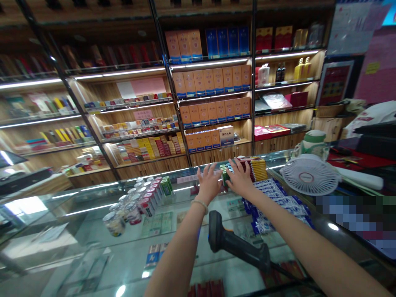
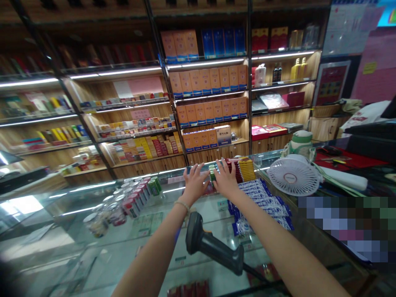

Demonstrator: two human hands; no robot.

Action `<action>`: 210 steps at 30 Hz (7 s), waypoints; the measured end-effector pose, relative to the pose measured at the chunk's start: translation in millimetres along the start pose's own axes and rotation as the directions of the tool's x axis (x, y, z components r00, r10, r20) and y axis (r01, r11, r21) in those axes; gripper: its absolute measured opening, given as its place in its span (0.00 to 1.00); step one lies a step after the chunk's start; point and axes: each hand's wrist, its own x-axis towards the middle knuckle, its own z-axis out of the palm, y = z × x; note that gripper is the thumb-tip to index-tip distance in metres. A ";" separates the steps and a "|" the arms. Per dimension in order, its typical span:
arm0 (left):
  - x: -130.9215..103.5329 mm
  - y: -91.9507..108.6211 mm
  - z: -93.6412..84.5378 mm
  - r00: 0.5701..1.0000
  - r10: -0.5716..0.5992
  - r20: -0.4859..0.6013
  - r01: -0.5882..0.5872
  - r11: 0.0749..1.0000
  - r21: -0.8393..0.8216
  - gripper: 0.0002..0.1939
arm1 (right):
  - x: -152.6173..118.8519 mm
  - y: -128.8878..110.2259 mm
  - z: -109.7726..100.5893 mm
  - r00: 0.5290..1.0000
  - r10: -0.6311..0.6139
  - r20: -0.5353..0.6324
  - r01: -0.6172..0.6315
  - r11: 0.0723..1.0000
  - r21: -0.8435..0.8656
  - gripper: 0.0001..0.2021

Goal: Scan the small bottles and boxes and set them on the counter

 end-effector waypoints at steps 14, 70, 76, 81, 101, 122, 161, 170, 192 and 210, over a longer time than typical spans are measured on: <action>0.3 -0.2 -2.8 0.996 -0.085 -0.018 0.083 0.992 -0.090 0.10 | 1.4 0.6 -1.3 0.997 0.040 -0.060 -0.034 0.995 0.094 0.07; -84.5 -17.3 -22.5 0.960 -0.102 0.259 0.150 0.974 -0.170 0.06 | -16.2 -32.4 -47.7 0.976 -0.172 0.136 0.139 0.965 0.222 0.08; -84.6 -16.7 -23.8 0.968 -0.107 0.227 0.151 0.971 -0.186 0.05 | -17.6 -32.8 -45.7 0.981 -0.161 0.108 0.132 0.962 0.237 0.08; -83.1 -20.4 -33.8 0.984 -0.149 0.093 0.162 0.976 -0.143 0.04 | -15.9 -31.6 -48.3 0.990 -0.134 0.051 0.120 0.970 0.213 0.09; -81.7 -29.2 -57.2 0.982 0.027 -0.185 -0.024 1.000 0.017 0.09 | -21.9 -23.4 -42.3 0.961 -0.261 -0.096 0.267 0.962 0.051 0.11; -86.4 -33.6 -47.9 0.957 0.023 -0.288 -0.015 0.999 0.032 0.15 | -26.6 -27.8 -33.6 0.939 -0.254 -0.233 0.281 0.955 0.090 0.06; -89.3 -25.5 -56.0 0.936 -0.060 -0.346 0.026 0.994 -0.103 0.08 | -137.7 -104.6 -109.0 0.982 0.032 0.188 -0.041 0.998 0.047 0.35; -89.4 -26.2 -54.5 0.938 -0.070 -0.339 0.030 0.992 -0.120 0.08 | -141.0 -108.7 -108.7 0.981 0.042 0.191 -0.051 0.998 0.040 0.20; -90.6 -25.6 -58.9 0.930 -0.079 -0.358 0.035 0.991 -0.127 0.08 | -147.9 -97.6 -184.0 0.938 0.160 0.308 -0.335 0.652 0.681 0.21; -91.1 -26.5 -56.7 0.923 -0.089 -0.374 0.045 0.991 -0.126 0.09 | -134.5 -107.0 -201.0 0.878 0.232 0.418 -0.382 0.866 0.322 0.15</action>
